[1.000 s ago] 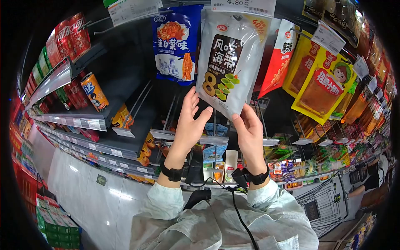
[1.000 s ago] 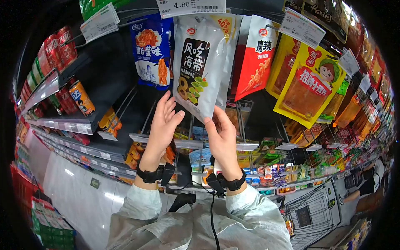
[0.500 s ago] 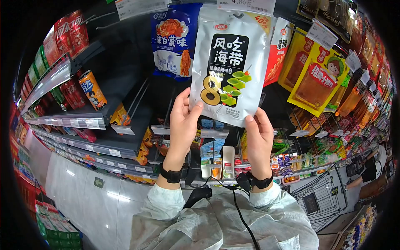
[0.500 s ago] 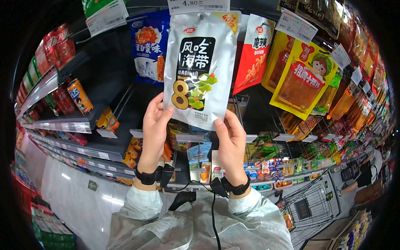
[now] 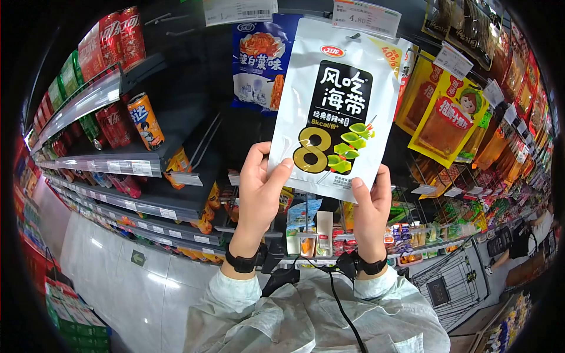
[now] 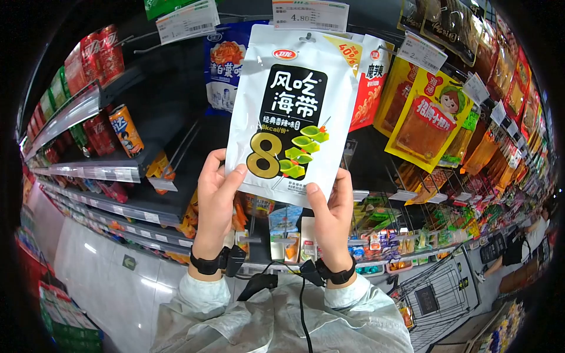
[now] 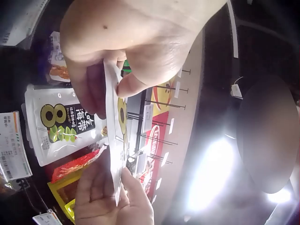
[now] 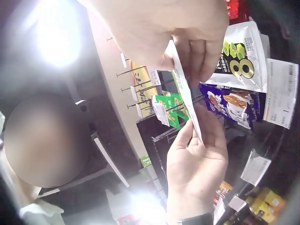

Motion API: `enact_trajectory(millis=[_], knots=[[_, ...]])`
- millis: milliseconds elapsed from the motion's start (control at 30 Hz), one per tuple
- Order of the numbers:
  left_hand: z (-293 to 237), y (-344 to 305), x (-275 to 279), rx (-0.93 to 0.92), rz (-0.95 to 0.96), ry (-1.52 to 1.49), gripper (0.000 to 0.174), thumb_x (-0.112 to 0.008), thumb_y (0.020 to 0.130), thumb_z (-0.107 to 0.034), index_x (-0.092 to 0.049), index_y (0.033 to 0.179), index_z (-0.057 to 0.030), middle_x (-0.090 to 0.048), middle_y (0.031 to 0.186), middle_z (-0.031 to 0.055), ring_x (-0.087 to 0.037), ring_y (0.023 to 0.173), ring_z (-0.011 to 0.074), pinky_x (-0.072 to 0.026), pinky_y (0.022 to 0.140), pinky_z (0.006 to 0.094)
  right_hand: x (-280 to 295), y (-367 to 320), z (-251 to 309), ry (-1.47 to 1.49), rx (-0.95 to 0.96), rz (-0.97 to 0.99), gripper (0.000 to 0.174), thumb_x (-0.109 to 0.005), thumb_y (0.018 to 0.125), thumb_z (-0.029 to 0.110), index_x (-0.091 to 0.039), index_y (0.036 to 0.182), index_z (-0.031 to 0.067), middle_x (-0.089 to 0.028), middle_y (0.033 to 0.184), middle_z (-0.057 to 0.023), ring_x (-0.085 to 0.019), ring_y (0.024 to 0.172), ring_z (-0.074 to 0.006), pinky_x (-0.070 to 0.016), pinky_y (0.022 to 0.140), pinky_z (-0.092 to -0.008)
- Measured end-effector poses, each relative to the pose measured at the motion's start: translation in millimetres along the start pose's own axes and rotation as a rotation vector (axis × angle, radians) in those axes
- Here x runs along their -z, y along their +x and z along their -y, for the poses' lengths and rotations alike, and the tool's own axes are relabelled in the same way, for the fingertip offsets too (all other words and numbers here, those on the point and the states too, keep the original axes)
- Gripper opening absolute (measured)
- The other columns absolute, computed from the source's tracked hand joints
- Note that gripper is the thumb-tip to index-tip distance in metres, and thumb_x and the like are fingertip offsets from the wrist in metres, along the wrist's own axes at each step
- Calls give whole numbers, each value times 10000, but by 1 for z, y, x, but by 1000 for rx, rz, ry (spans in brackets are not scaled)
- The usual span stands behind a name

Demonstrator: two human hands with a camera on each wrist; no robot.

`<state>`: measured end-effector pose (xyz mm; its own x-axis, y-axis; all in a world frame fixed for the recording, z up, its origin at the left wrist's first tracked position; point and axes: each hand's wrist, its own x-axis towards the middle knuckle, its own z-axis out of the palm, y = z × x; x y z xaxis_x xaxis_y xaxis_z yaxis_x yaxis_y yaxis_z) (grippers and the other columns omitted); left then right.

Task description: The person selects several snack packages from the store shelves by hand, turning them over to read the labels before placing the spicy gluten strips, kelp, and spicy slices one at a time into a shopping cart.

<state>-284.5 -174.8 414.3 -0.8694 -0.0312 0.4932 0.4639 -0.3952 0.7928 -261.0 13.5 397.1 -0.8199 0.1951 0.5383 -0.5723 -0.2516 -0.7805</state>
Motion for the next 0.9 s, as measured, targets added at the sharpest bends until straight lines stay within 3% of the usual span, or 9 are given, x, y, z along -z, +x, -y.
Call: enact_trajectory(millis=[433, 733, 900], knots=[[-29, -25, -1, -34, 61, -52, 235, -587, 1009, -43, -476, 1210, 7, -711, 1023, 125, -660, 895, 83, -511, 764, 236, -13, -30, 33, -29, 71, -30, 281, -633, 1001, 71, -477, 1234, 47, -659, 1080, -22, -609, 923, -40, -488, 811, -216], [-28, -53, 3, 64, 34, -96, 245, -598, 1002, -43, -478, 1210, 5, -709, 1013, 115, -653, 890, 79, -506, 757, 230, -9, -62, 40, -121, 13, -32, 278, -627, 995, 55, -470, 1224, 44, -661, 1121, -46, -620, 1003, -68, -501, 870, -242], [-5, -77, 22, 154, 40, -56, 231, -611, 990, -25, -479, 1179, -5, -700, 972, 88, -618, 831, 46, -475, 704, 208, 8, -82, 25, -144, -74, 12, 394, -613, 984, 6, -439, 1337, 19, -644, 1201, -69, -622, 1092, -107, -494, 928, -264]])
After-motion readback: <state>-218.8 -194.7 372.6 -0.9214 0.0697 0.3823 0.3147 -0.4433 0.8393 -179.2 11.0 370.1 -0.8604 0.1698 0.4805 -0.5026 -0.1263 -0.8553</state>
